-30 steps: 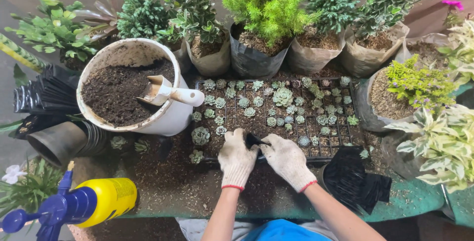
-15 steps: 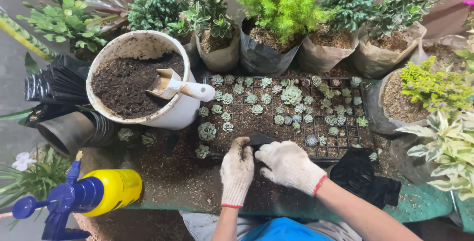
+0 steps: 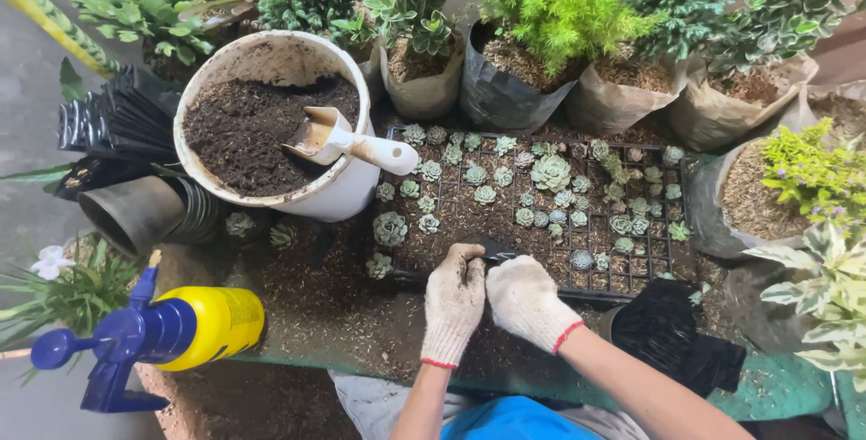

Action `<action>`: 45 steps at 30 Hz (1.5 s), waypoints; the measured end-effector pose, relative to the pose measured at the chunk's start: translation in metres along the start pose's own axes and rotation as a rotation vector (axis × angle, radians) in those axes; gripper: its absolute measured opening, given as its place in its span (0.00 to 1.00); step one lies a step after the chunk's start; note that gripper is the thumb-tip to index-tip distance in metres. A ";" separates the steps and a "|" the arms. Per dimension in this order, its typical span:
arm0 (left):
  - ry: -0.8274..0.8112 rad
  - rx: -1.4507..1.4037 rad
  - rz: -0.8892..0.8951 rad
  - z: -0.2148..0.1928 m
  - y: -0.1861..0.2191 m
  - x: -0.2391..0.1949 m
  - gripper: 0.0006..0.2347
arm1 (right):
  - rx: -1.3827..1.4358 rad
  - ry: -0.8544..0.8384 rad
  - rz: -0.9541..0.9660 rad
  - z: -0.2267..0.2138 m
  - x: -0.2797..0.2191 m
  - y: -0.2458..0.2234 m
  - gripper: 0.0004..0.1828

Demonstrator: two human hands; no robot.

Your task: Planting small succulent cuttings into a seedling tray and filling pots with soil

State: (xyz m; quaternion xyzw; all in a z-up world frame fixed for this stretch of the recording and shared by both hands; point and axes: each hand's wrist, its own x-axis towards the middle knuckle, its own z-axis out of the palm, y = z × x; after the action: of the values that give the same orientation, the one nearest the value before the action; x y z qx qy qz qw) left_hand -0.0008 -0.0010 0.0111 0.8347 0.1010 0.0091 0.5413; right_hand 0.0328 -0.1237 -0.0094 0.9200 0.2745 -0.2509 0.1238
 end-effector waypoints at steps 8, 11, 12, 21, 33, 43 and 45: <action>-0.145 0.280 -0.327 -0.024 0.047 0.015 0.09 | 0.083 0.139 0.007 -0.024 -0.016 0.003 0.12; -0.175 0.349 -0.286 -0.007 0.024 0.031 0.09 | 0.067 0.145 0.025 -0.023 -0.014 -0.001 0.18; -0.190 0.340 -0.268 0.002 0.010 0.037 0.08 | 0.076 0.149 0.045 -0.023 -0.012 -0.003 0.18; -0.253 0.290 -0.297 0.000 0.020 0.029 0.09 | 0.341 0.087 0.269 0.022 0.020 -0.005 0.12; -0.247 0.288 -0.285 -0.011 0.045 0.029 0.11 | -0.060 0.047 0.023 0.010 -0.009 0.010 0.06; -0.226 0.285 -0.337 -0.015 0.037 0.033 0.10 | -0.092 0.079 -0.024 -0.023 -0.024 0.018 0.05; -0.258 0.339 -0.337 -0.016 0.026 0.032 0.11 | 0.078 0.037 0.026 -0.054 -0.045 0.021 0.10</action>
State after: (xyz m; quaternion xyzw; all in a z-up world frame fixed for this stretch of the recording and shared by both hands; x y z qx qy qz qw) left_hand 0.0326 0.0089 0.0387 0.8789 0.1689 -0.2046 0.3963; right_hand 0.0336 -0.1413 0.0618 0.9321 0.2548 -0.2428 0.0861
